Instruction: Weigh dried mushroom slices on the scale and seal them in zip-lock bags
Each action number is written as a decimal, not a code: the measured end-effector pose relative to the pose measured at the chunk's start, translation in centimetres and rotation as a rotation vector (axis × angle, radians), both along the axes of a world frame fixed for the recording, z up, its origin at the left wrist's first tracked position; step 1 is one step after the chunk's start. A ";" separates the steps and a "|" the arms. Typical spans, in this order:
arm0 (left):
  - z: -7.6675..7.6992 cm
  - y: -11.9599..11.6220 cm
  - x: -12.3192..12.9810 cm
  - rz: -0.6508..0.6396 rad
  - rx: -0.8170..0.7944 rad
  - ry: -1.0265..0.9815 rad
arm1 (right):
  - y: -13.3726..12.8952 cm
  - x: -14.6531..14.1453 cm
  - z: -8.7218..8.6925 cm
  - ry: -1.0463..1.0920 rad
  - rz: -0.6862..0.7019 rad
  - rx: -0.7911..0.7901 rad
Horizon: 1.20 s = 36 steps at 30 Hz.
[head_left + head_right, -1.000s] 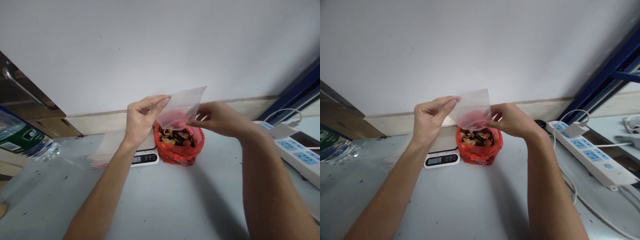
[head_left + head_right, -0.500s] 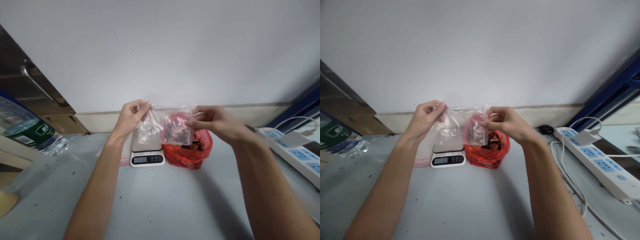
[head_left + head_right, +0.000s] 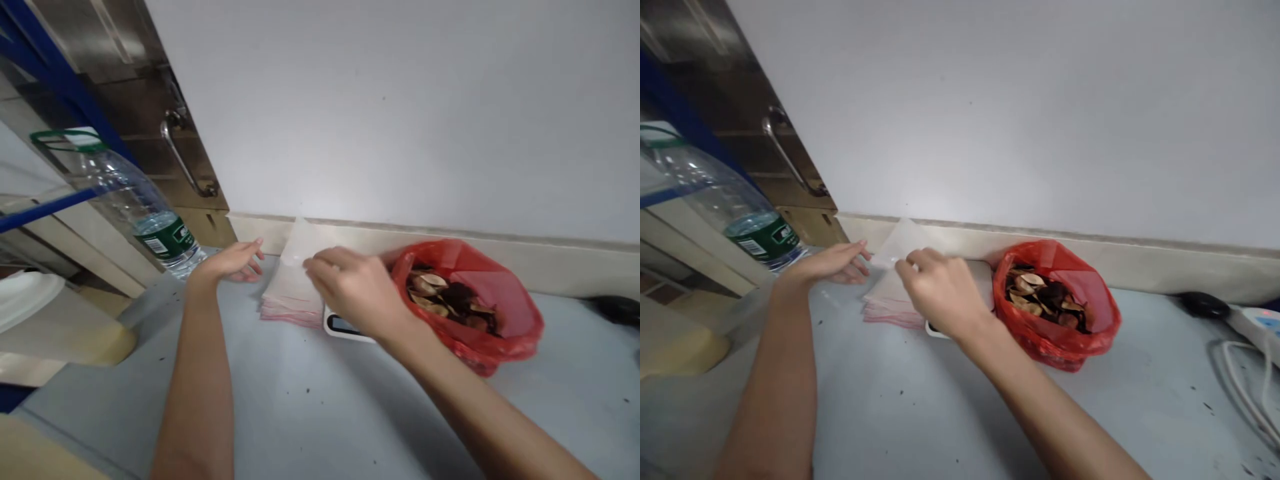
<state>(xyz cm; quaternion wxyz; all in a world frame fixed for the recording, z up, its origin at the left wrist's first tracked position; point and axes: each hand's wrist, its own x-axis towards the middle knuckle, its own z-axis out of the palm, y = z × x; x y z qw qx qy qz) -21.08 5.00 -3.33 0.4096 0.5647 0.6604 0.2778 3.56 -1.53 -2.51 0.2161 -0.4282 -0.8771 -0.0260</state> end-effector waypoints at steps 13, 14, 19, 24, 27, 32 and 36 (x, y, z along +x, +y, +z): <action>-1.4 1.4 3.6 -0.543 0.035 0.240 | -1.3 -4.3 -5.3 -0.385 0.031 -0.305; -1.8 1.5 4.3 -0.574 0.019 0.272 | -1.5 -4.3 -5.5 -0.385 0.024 -0.290; -3.7 1.8 6.1 -0.591 0.013 0.459 | -2.6 -4.3 -7.0 -0.354 0.042 -0.134; -4.2 1.6 7.0 -0.565 -0.021 0.615 | -3.7 -3.0 -8.0 -0.240 0.117 -0.047; -4.1 1.5 7.5 -0.566 -0.017 0.670 | -4.2 -1.5 -7.9 -0.200 0.186 -0.086; -3.0 0.7 7.5 -0.559 0.066 0.719 | -5.0 2.6 -7.7 0.073 0.275 0.054; -1.7 -1.6 8.4 -0.492 0.254 0.745 | -5.3 6.2 -7.0 0.267 0.137 0.242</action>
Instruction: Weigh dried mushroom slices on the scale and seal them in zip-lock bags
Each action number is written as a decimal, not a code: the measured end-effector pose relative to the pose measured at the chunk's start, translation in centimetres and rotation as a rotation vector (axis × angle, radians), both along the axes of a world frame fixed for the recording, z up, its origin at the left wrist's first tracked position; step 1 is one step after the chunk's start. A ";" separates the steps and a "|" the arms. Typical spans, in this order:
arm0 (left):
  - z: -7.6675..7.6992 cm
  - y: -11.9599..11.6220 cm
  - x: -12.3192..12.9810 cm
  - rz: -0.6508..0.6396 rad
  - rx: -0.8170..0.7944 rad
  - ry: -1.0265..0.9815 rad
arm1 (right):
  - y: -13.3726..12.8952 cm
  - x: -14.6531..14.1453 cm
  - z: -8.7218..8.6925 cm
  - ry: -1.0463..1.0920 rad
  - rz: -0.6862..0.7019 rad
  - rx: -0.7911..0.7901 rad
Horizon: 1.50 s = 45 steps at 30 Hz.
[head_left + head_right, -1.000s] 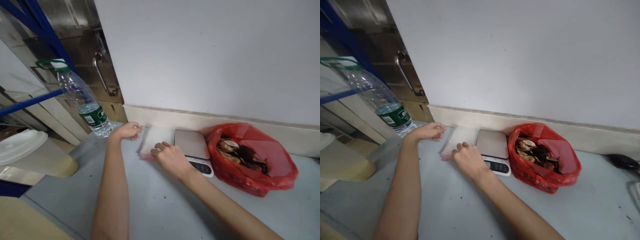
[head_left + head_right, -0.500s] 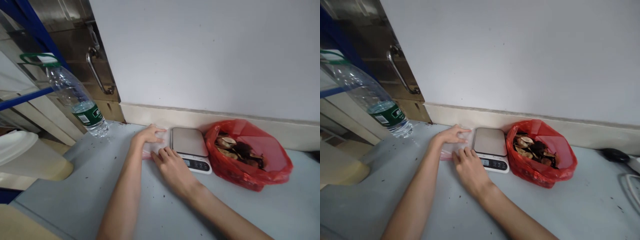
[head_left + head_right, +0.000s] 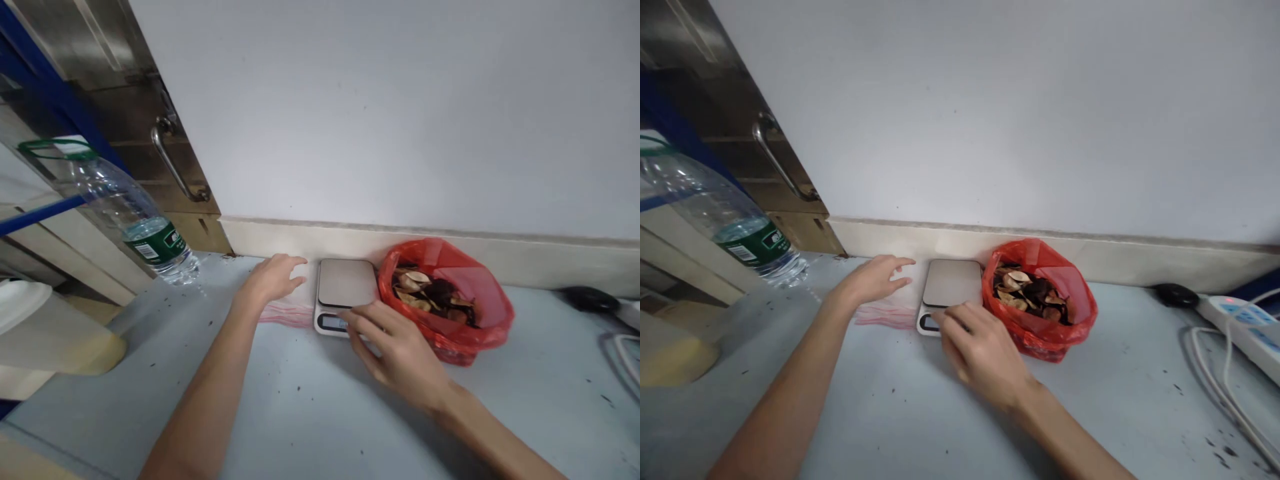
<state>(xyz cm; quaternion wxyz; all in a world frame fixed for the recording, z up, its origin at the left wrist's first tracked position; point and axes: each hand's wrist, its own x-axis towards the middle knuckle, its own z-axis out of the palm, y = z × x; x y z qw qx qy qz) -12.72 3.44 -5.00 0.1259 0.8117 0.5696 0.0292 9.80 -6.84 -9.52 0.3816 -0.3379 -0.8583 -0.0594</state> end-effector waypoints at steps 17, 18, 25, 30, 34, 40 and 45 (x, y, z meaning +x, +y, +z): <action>-3.5 -6.0 3.9 -0.431 0.644 -0.340 | -0.2 7.7 0.5 0.036 -0.361 0.253; -3.6 -6.0 3.8 -0.424 0.637 -0.328 | -0.1 8.0 0.5 0.036 -0.381 0.243; -5.0 -5.6 3.5 -0.389 0.607 -0.233 | 0.4 9.7 -0.2 0.050 -0.474 0.073; -5.0 -5.6 3.3 -0.407 0.594 -0.254 | 0.5 9.7 -0.6 0.036 -0.457 0.032; -4.8 -5.6 3.3 -0.418 0.613 -0.259 | 0.5 9.7 -0.6 0.029 -0.456 0.067; -4.7 -5.7 3.3 -0.424 0.620 -0.248 | 0.5 9.9 -0.8 0.021 -0.480 0.021; -4.5 -5.7 3.1 -0.408 0.606 -0.261 | 0.8 10.0 -0.5 0.031 -0.469 -0.031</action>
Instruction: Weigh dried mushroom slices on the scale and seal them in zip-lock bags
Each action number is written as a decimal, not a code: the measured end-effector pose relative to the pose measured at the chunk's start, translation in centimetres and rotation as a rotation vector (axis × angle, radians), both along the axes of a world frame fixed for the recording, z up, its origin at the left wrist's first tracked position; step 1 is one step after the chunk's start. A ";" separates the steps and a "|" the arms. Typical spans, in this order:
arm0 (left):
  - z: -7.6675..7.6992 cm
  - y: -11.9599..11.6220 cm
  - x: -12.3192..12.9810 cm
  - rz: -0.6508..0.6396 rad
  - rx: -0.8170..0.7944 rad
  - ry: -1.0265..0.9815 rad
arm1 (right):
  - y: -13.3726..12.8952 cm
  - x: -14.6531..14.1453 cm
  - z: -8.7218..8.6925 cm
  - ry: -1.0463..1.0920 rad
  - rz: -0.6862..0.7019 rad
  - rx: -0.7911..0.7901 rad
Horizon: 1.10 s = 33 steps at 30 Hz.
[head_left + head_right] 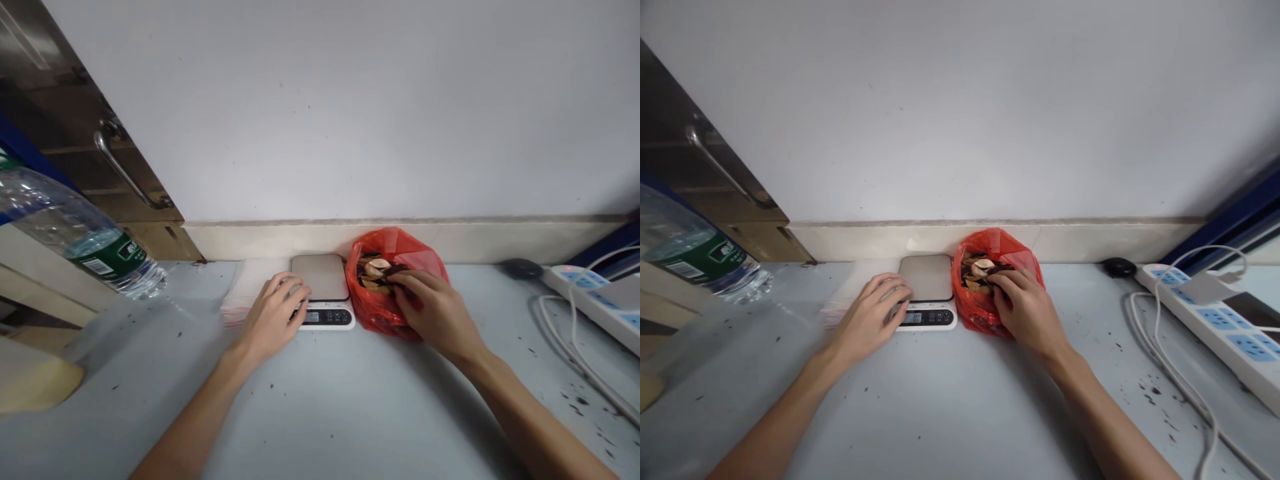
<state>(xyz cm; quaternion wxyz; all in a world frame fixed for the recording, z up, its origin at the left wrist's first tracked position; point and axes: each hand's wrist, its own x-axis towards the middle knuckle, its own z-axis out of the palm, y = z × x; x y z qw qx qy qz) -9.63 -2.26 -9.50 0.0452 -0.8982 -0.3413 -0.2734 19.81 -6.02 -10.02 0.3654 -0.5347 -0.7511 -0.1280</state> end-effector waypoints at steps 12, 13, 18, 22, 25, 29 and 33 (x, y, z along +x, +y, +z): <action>0.5 0.3 -0.6 -0.012 -0.063 -0.053 | 3.1 -1.0 11.3 0.098 -0.094 -0.566; 0.6 0.3 -0.7 -0.004 -0.088 -0.061 | 3.3 -0.9 11.4 0.096 -0.145 -0.603; 2.0 1.0 -0.6 0.066 -0.278 -0.056 | 4.3 -0.9 9.4 0.015 -0.290 -0.917; 4.0 2.4 -0.1 0.176 -0.447 0.069 | 4.7 -1.7 7.8 -0.044 -0.250 -0.949; 5.3 3.5 -0.1 0.269 -0.606 0.178 | 4.8 -2.4 7.6 -0.104 -0.173 -0.922; 5.4 4.8 -0.3 0.269 -0.770 0.242 | 4.8 -2.7 8.0 -0.092 -0.166 -0.968; 4.5 5.7 -0.4 0.175 -0.795 0.225 | 5.0 -1.7 7.7 -0.054 -0.205 -0.969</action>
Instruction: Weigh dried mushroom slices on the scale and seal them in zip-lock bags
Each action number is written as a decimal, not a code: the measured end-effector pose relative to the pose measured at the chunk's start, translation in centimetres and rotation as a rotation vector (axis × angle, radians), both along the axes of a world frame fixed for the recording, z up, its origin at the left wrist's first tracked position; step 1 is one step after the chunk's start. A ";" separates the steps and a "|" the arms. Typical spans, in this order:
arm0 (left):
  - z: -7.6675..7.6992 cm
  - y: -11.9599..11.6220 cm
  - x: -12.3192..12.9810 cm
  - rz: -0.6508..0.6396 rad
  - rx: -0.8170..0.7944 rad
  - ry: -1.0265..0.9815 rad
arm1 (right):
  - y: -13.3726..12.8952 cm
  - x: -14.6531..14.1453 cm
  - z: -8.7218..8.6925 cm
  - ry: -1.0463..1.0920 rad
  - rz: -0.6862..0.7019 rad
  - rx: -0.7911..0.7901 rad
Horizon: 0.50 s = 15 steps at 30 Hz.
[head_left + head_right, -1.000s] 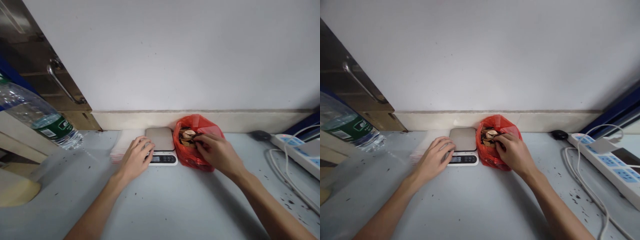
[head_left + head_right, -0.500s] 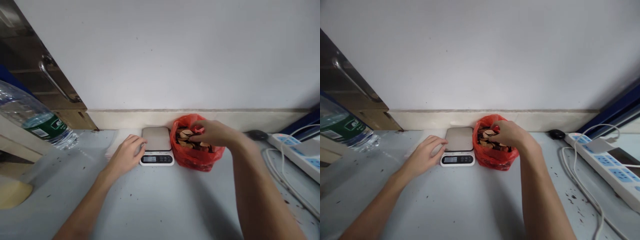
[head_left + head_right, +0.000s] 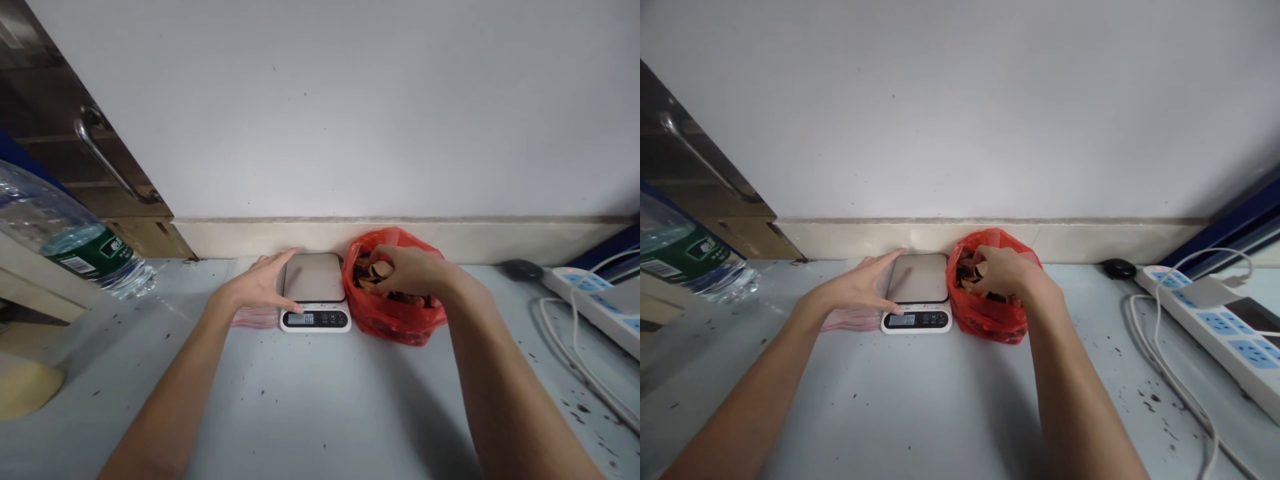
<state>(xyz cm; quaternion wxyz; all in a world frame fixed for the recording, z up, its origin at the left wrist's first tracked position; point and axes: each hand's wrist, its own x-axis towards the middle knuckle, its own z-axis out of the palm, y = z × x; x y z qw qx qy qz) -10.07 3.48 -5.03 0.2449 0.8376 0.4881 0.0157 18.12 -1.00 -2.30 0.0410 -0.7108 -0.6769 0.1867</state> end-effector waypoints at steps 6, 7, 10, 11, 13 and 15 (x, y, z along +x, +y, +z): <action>-0.8 0.7 0.0 -0.041 -0.040 -0.064 | 0.8 1.6 -0.8 0.127 -0.016 -0.023; -0.8 0.8 0.0 -0.041 -0.038 -0.075 | 0.9 1.8 -0.7 0.149 -0.033 -0.035; -0.9 1.1 -0.1 -0.043 -0.034 -0.094 | 0.9 2.1 -0.3 0.173 -0.046 -0.041; -1.0 1.1 -0.2 -0.045 -0.040 -0.092 | 0.8 2.3 0.0 0.158 -0.025 -0.018; -1.0 1.2 -0.3 -0.056 -0.050 -0.087 | 0.8 2.6 0.4 0.115 0.015 0.050; -1.0 1.3 -0.4 -0.072 -0.053 -0.088 | 0.7 2.9 0.6 0.078 0.021 0.097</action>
